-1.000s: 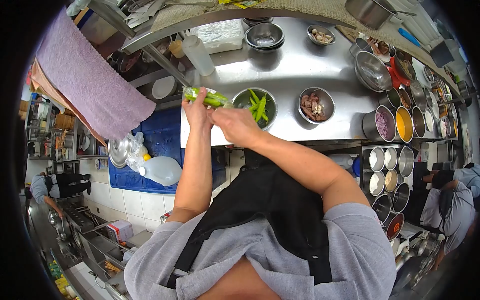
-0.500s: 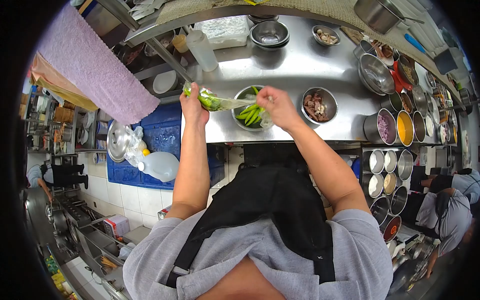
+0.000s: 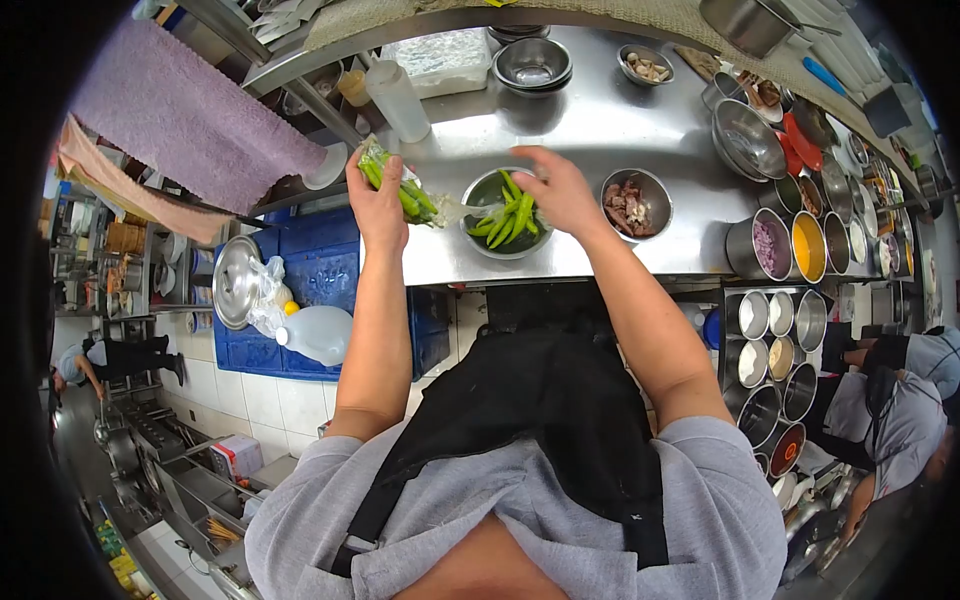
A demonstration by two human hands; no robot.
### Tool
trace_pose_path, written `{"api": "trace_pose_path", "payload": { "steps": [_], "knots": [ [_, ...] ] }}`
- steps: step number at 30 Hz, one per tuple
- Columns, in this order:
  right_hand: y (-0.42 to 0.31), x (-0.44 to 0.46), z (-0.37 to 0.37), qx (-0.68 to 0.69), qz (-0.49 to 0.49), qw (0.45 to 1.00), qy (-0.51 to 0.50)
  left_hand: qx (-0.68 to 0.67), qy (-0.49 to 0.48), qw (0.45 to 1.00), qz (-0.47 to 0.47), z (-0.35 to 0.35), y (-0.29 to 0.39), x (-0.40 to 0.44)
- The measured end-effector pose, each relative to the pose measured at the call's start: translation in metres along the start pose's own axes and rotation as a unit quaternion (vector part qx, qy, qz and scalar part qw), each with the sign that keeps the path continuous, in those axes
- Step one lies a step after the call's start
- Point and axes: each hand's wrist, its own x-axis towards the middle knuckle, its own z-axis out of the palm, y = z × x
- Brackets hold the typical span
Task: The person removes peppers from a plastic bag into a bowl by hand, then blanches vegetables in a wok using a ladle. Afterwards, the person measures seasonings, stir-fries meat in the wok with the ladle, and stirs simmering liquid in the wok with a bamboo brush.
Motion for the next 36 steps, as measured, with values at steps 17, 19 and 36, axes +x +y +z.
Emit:
{"api": "trace_pose_path", "payload": {
  "steps": [17,19,36],
  "knots": [
    [0.0,0.016,0.089,-0.241,-0.043,0.969,0.029,0.181,-0.077,0.979,-0.055,0.022,-0.029,-0.005],
    [0.001,0.024,0.092,-0.263,-0.009,0.964,0.037,0.169,-0.096,0.977,-0.092,0.021,-0.034,0.002],
    [0.0,0.051,0.078,-0.317,-0.028,0.948,-0.019,-0.126,-0.265,0.923,-0.25,0.003,-0.043,0.013]
  ]
}}
